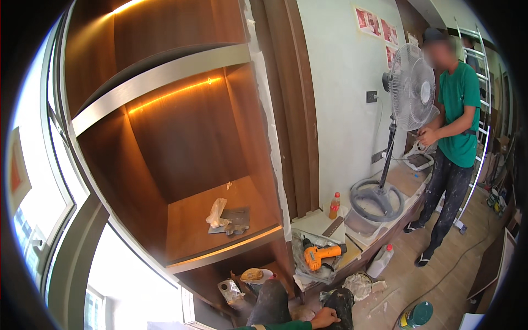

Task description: The person installs an LED strip into a wooden cabinet. They use a screwdriver to secure the strip and a power drill to fasten it in place. The person also wipes the strip with a cloth.

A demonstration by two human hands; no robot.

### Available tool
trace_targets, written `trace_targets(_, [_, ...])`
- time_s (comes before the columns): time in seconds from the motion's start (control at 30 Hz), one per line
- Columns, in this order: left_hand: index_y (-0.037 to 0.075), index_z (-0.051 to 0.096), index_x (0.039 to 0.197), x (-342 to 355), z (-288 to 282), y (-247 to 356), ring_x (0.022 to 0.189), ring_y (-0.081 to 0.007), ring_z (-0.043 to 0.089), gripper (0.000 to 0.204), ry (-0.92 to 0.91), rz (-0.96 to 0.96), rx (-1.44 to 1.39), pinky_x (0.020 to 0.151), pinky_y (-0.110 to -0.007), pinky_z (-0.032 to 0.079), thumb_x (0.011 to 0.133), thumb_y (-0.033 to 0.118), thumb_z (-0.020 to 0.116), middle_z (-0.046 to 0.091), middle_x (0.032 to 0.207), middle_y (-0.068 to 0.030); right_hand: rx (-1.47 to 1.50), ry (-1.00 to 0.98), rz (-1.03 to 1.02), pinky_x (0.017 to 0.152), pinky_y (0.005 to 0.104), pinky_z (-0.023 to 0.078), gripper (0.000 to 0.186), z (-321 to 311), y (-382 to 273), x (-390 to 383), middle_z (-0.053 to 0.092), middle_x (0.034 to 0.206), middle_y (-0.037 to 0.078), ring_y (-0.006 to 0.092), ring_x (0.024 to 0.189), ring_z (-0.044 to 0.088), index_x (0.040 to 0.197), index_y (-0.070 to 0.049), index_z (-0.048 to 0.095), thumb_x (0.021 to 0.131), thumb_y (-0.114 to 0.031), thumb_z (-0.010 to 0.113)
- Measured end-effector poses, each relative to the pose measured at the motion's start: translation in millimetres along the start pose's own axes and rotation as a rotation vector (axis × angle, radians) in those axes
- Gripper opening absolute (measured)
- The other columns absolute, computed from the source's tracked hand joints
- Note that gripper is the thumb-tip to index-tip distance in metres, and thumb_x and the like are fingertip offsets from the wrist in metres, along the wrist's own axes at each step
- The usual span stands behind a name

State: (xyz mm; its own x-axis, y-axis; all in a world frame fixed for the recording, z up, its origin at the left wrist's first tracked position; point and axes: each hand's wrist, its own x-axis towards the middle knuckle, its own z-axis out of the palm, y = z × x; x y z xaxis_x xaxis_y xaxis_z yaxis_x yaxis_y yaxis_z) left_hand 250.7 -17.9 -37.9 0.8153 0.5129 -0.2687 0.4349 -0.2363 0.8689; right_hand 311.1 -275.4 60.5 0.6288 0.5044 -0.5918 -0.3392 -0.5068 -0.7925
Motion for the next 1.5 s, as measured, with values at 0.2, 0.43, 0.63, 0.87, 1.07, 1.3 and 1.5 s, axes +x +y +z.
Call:
trace_targets(0.2, [0.002,0.07,0.085,-16,-10,13,0.073,-0.0276,0.067,0.027,-0.032,-0.032,-0.075,0.068,-0.039,0.05,0.081,0.028,0.073,0.069,0.08,-0.014,0.05,-0.006,-0.041,0.051,0.0308,0.04,0.034,-10,23,-12,0.057,0.072,0.01,0.0141,0.061,0.048,0.09,-0.001,0.066,0.092,-0.029,0.047])
trace_targets(0.43, [0.002,0.067,0.108,-64,-114,146,0.075,-0.0133,0.067,0.028,0.335,0.23,-0.213,0.068,-0.029,0.052,0.09,0.025,0.068,0.071,0.085,-0.0084,0.419,0.168,0.243,0.042,0.0265,0.037,0.032,-17,13,-25,0.061,0.077,0.01,0.0122,0.047,0.04,0.093,-0.003,0.062,0.094,-0.03,0.045])
trace_targets(0.63, [-0.002,0.065,0.103,-86,-281,268,0.079,-0.0092,0.063,0.016,1.021,1.001,-0.256,0.072,-0.026,0.052,0.087,0.001,0.066,0.067,0.084,-0.0039,0.48,0.186,0.216,0.038,0.0254,0.033,0.029,10,14,-15,0.07,0.105,0.015,0.011,0.044,0.04,0.09,-0.006,0.056,0.098,-0.028,0.038])
trace_targets(0.87, [-0.005,0.053,0.124,-69,-469,359,0.117,-0.0356,0.053,0.058,1.418,1.076,-0.025,0.098,-0.045,0.043,0.087,0.037,0.067,0.051,0.131,-0.0232,0.157,0.327,0.063,0.034,0.0248,0.033,0.031,4,-25,-45,0.068,0.105,0.021,0.013,0.045,0.043,0.088,-0.006,0.051,0.098,-0.029,0.033])
trace_targets(1.07, [-0.013,0.027,0.144,-19,-547,411,0.138,-0.0461,0.026,0.096,1.237,0.94,0.007,0.116,-0.046,0.02,0.089,0.064,0.044,0.023,0.151,-0.0303,0.286,0.43,-0.014,0.033,0.0248,0.031,0.044,-60,-7,-30,0.062,0.078,0.012,0.0128,0.043,0.041,0.092,-0.006,0.055,0.099,-0.044,0.035])
trace_targets(1.3, [-0.017,0.027,0.141,-23,-492,448,0.139,-0.05,0.021,0.086,1.347,1.171,0.022,0.115,-0.056,0.015,0.094,0.052,0.047,0.019,0.148,-0.0386,0.34,0.426,-0.16,0.037,0.0253,0.033,0.05,-43,-95,-29,0.052,0.063,0.004,0.0116,0.046,0.041,0.097,-0.002,0.064,0.1,-0.045,0.038])
trace_targets(1.5, [-0.007,0.055,0.119,-60,-409,416,0.112,-0.036,0.056,0.05,1.152,1.794,0.5,0.096,-0.043,0.045,0.082,0.021,0.073,0.056,0.119,-0.0256,0.34,0.31,-0.305,0.039,0.0251,0.033,0.049,-11,-166,1,0.054,0.063,0.004,0.0113,0.048,0.043,0.095,-0.001,0.065,0.1,-0.044,0.042])
